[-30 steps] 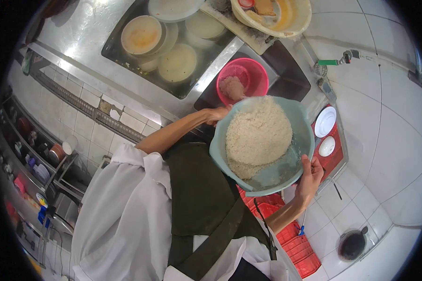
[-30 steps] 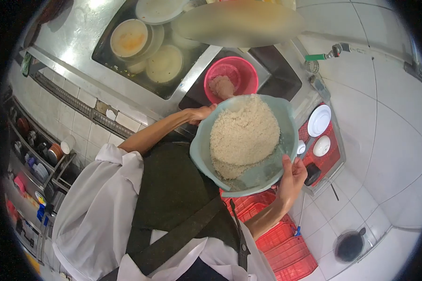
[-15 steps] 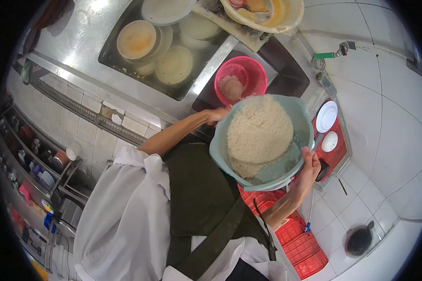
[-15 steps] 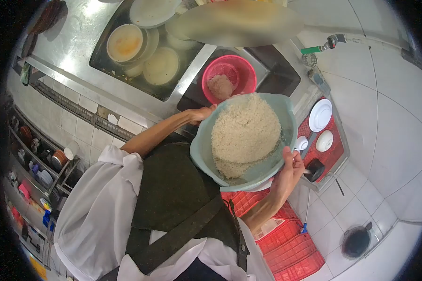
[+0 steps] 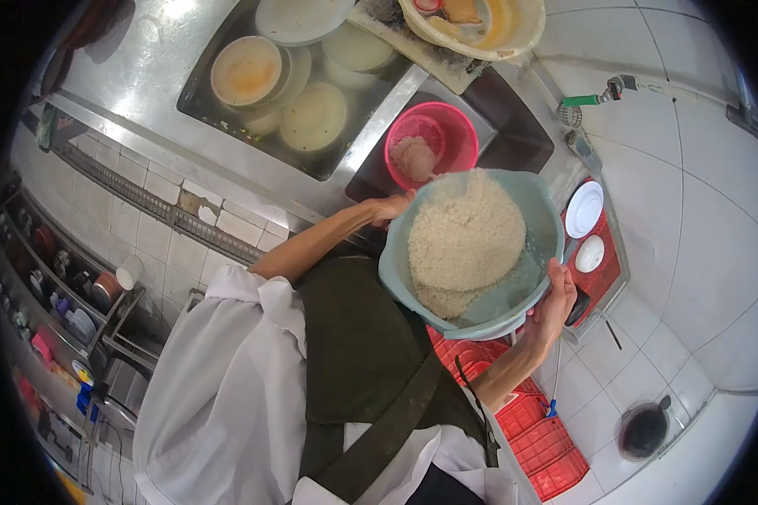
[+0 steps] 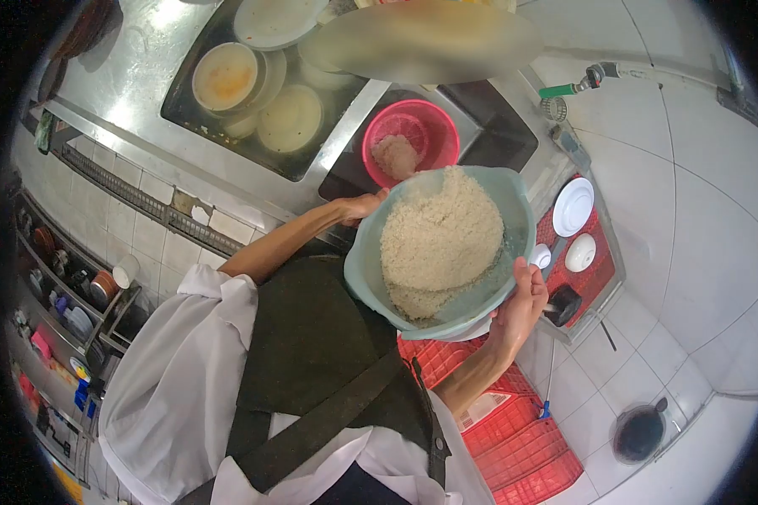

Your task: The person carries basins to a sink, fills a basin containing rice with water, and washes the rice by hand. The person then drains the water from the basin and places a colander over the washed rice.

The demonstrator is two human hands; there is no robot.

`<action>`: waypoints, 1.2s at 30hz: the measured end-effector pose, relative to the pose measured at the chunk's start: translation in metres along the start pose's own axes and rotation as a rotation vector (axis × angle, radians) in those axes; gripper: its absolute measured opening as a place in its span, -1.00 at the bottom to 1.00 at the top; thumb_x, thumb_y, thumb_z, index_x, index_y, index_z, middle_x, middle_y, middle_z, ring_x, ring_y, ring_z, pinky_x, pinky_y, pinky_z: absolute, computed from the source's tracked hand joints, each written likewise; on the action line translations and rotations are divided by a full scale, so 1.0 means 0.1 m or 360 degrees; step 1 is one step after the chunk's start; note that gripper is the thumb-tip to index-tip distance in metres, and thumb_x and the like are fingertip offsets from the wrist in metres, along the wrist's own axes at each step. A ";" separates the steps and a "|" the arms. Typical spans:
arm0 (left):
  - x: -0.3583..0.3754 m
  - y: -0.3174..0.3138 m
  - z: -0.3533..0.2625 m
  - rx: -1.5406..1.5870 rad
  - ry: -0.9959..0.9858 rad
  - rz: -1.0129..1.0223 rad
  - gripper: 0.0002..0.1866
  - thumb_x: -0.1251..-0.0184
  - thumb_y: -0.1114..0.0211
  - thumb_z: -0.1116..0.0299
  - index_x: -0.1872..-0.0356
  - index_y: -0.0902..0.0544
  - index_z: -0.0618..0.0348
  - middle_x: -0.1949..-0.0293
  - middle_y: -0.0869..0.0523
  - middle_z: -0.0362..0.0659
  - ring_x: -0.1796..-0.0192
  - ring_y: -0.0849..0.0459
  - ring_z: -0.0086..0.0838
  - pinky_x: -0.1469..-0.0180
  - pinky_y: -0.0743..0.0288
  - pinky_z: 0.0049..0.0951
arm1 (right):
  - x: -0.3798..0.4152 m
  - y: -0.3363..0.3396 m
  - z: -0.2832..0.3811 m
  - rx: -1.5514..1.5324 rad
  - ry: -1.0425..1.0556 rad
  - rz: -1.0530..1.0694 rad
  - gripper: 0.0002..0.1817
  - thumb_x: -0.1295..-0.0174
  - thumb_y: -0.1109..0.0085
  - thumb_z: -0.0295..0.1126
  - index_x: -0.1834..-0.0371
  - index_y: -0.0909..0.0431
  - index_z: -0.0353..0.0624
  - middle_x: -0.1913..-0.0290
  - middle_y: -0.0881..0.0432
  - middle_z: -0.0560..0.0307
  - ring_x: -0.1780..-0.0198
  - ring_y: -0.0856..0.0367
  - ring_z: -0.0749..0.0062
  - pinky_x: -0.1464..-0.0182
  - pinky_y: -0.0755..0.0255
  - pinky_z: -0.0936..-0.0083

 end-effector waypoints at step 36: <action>0.59 -0.12 -0.10 0.0025 -0.0168 -0.0164 -0.26 -0.56 0.39 -0.22 -0.52 -0.13 0.11 -0.35 -0.42 -0.02 -0.38 -0.37 -0.30 -0.37 -0.30 -0.18 | 0.22 0.60 -0.11 -0.0119 -0.0074 -0.0297 -0.73 -0.34 -0.16 -0.20 0.24 -0.54 -0.23 0.58 -0.57 0.24 0.85 -0.28 0.69 0.91 0.00 0.71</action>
Point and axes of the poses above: each hand's wrist, its own x-axis away from the middle knuckle, its own y-axis out of the back of the hand, z = x × y, the point moved 2 cm from there along -x, towards the middle knuckle
